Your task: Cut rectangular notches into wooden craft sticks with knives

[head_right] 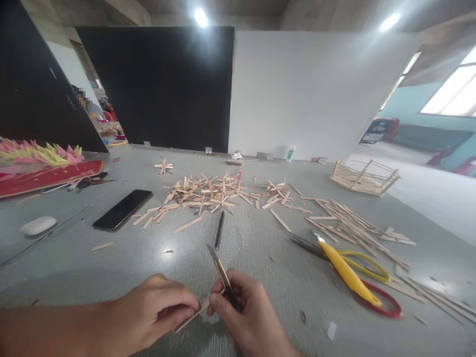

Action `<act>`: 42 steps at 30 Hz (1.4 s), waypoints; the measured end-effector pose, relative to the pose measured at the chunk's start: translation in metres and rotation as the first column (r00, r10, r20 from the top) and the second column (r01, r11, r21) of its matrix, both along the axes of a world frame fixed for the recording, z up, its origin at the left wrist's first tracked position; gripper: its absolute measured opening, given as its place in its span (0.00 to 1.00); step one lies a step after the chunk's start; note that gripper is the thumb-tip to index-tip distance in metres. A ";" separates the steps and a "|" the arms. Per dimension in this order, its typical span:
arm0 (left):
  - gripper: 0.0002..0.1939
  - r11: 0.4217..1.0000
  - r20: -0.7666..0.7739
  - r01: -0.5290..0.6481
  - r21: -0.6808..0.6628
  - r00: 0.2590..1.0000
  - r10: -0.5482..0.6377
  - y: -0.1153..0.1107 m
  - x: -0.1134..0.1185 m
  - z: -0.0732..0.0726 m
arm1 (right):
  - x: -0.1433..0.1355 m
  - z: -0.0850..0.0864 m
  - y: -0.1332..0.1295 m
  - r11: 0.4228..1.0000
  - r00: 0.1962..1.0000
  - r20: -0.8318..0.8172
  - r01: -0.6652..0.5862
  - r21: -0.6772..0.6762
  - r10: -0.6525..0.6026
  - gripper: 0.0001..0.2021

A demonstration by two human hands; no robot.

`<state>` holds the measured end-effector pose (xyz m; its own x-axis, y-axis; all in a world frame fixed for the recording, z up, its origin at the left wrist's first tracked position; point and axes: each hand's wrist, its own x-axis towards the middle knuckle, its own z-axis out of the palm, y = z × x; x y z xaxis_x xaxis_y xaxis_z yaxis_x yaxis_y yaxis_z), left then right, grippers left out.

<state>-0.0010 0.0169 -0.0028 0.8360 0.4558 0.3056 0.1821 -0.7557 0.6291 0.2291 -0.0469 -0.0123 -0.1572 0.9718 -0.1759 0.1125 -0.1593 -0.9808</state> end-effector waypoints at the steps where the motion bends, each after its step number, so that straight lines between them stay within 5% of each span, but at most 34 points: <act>1: 0.10 0.999 0.002 0.005 0.037 1.000 -0.005 0.000 0.000 -0.001 | 0.000 0.000 0.000 1.000 1.000 -0.001 -0.004 0.000 0.004 0.18; 8: 0.08 0.976 -0.006 0.014 0.218 1.000 -0.012 -0.003 0.000 0.004 | -0.001 0.002 0.001 1.000 1.000 -0.025 -0.015 0.003 0.015 0.22; 14: 0.08 0.978 -0.054 -0.016 0.206 0.998 0.028 -0.007 0.002 0.008 | -0.003 -0.004 0.004 0.999 0.999 -0.040 -0.036 0.011 0.036 0.25; 27: 0.08 0.999 -0.206 -0.012 -0.049 0.979 0.002 -0.005 0.003 0.023 | -0.001 -0.010 0.008 0.999 0.997 -0.080 0.006 0.032 -0.003 0.32; 31: 0.03 0.977 -0.201 -0.082 -0.196 0.979 0.042 -0.005 0.003 0.021 | 0.000 -0.009 0.007 0.998 0.995 -0.090 0.044 0.036 -0.040 0.30; 33: 0.09 0.964 -0.198 -0.095 -0.250 0.979 0.045 -0.005 0.004 0.017 | 0.001 -0.008 0.007 0.997 0.993 -0.093 0.071 0.040 -0.067 0.30; 37: 0.09 0.962 -0.206 -0.139 -0.236 0.974 0.091 -0.003 0.005 0.014 | 0.001 -0.007 0.006 0.993 0.989 -0.098 0.111 0.044 -0.106 0.31; 40: 0.18 0.920 -0.187 -0.255 -0.299 0.961 0.205 -0.001 0.004 0.026 | 0.000 -0.006 0.004 0.983 0.981 -0.095 0.174 0.062 -0.168 0.31; 42: 0.21 0.829 -0.182 -0.299 -0.472 0.954 0.240 0.000 0.002 0.039 | 0.002 -0.001 0.002 0.962 0.972 -0.039 0.236 0.139 -0.233 0.28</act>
<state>0.0006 0.0169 0.0362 0.6725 0.7329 -0.1036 0.4232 -0.2658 0.8662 0.2308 -0.0454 -0.0133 0.0754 0.9966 -0.0333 0.0670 -0.0384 -0.9970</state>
